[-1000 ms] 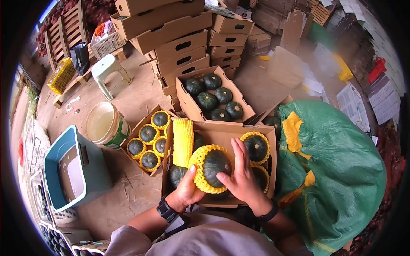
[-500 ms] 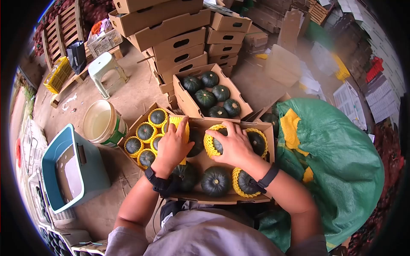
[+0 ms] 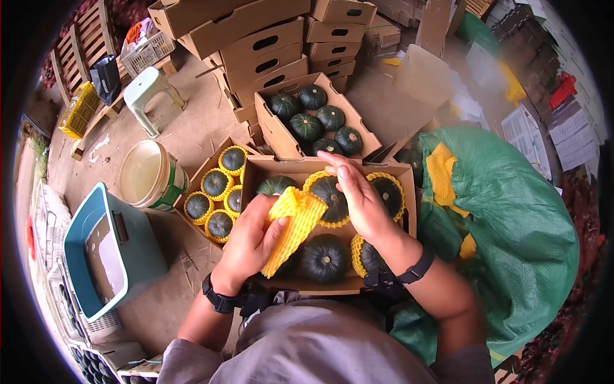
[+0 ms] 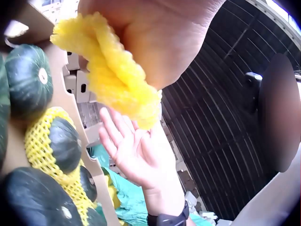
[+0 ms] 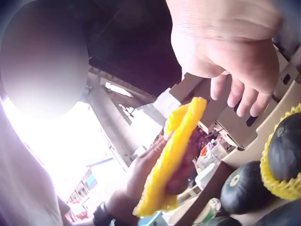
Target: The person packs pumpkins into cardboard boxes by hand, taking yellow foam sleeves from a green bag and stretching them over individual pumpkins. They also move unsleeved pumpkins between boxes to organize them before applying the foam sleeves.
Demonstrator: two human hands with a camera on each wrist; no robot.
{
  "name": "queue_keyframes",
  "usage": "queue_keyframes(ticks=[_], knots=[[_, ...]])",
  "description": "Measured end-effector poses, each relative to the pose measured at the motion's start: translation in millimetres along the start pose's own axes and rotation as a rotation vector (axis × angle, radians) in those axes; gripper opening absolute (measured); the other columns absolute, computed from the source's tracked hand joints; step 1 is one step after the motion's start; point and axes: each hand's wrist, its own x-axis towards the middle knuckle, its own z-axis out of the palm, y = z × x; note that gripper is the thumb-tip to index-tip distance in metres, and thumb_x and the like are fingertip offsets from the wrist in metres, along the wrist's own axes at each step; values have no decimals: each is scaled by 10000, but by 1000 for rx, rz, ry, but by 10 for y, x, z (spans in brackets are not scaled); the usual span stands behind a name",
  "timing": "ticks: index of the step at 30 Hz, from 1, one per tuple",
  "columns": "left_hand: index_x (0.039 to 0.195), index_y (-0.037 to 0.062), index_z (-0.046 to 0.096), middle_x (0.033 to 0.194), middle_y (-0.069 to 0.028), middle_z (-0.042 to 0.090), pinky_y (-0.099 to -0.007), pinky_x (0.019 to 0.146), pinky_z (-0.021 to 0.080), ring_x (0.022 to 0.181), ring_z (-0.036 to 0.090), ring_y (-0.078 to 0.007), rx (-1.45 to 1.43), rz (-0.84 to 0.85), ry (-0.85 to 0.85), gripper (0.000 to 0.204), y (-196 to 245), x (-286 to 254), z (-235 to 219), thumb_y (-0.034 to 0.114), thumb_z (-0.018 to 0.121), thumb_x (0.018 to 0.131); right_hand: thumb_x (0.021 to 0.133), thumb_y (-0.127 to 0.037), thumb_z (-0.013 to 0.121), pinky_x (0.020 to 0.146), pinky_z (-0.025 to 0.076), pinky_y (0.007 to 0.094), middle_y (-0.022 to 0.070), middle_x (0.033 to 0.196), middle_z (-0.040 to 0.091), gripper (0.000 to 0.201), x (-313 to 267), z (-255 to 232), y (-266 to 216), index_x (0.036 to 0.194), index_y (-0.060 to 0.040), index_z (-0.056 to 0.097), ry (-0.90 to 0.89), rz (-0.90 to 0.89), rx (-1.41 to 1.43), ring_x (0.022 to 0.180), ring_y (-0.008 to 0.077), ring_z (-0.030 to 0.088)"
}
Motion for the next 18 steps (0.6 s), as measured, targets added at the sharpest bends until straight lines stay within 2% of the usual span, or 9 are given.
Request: queue_keyframes(ticks=[2, 3, 6, 10, 13, 14, 16, 17, 18], knots=[[1008, 8, 554, 863, -170, 559, -398, 696, 468, 807, 573, -370, 124, 90, -71, 241, 106, 43, 71, 216, 607, 896, 1001, -286, 467, 852, 463, 306, 98, 985, 627, 350, -259, 68, -141, 1165, 8, 563, -182, 309, 297, 929, 143, 569], [905, 12, 577, 776, -157, 564, -407, 632, 471, 726, 586, -367, 163, 72, -1, 295, 145, 72, 103, 297, 641, 866, 1003, -266, 467, 756, 484, 265, 28, 896, 627, 325, -365, 114, -216, 1135, 15, 563, -142, 129, -12, 802, 91, 562], [791, 22, 598, 706, -138, 558, -405, 583, 469, 645, 587, -349, 242, 138, -137, 387, 167, 119, -14, 400, 673, 817, 983, -234, 510, 716, 482, 234, 37, 911, 614, 302, -507, -57, -391, 1132, 26, 550, -360, 547, 466, 798, 66, 561], [686, 53, 600, 655, -83, 538, -392, 544, 472, 587, 574, -293, 159, 383, -397, 428, 206, 96, 86, 460, 715, 750, 908, -85, 574, 800, 473, 267, 39, 1018, 611, 259, -705, -40, -72, 1153, -2, 562, -699, 429, 24, 918, 94, 565], [940, 59, 642, 883, -104, 533, -415, 747, 460, 823, 550, -279, 366, 306, 79, 457, 336, -42, 316, 407, 790, 684, 853, 16, 594, 789, 469, 260, 27, 945, 597, 222, -774, 179, 75, 1066, -31, 555, -143, 455, 727, 873, 105, 572], [1076, 51, 639, 993, -132, 524, -439, 841, 435, 941, 525, -296, 455, 320, 334, 566, 419, -22, 389, 407, 803, 668, 843, 11, 603, 787, 458, 250, 29, 971, 569, 214, -725, 164, 86, 1041, -32, 533, 56, 317, 634, 887, 105, 557], [1304, 56, 529, 1160, -172, 478, -447, 945, 380, 1090, 462, -325, 125, 234, 205, 764, 482, -83, 504, 350, 818, 660, 835, -4, 601, 779, 447, 244, 36, 1031, 545, 228, -661, 230, 176, 1047, -23, 520, 324, -21, 257, 909, 103, 540], [1298, 36, 529, 1134, -173, 508, -417, 940, 397, 1075, 494, -306, -50, 198, 107, 720, 424, -53, 518, 301, 803, 686, 809, 6, 605, 769, 438, 252, 43, 1078, 522, 259, -714, 240, 201, 1051, -24, 519, 212, -79, 304, 911, 104, 529], [1292, 16, 530, 1108, -174, 538, -388, 935, 415, 1060, 526, -288, -223, 160, 10, 676, 324, -17, 512, 252, 787, 712, 797, 16, 604, 719, 431, 255, 26, 987, 544, 253, -750, 425, -11, 1035, -24, 525, 321, 114, 475, 841, 97, 525]])
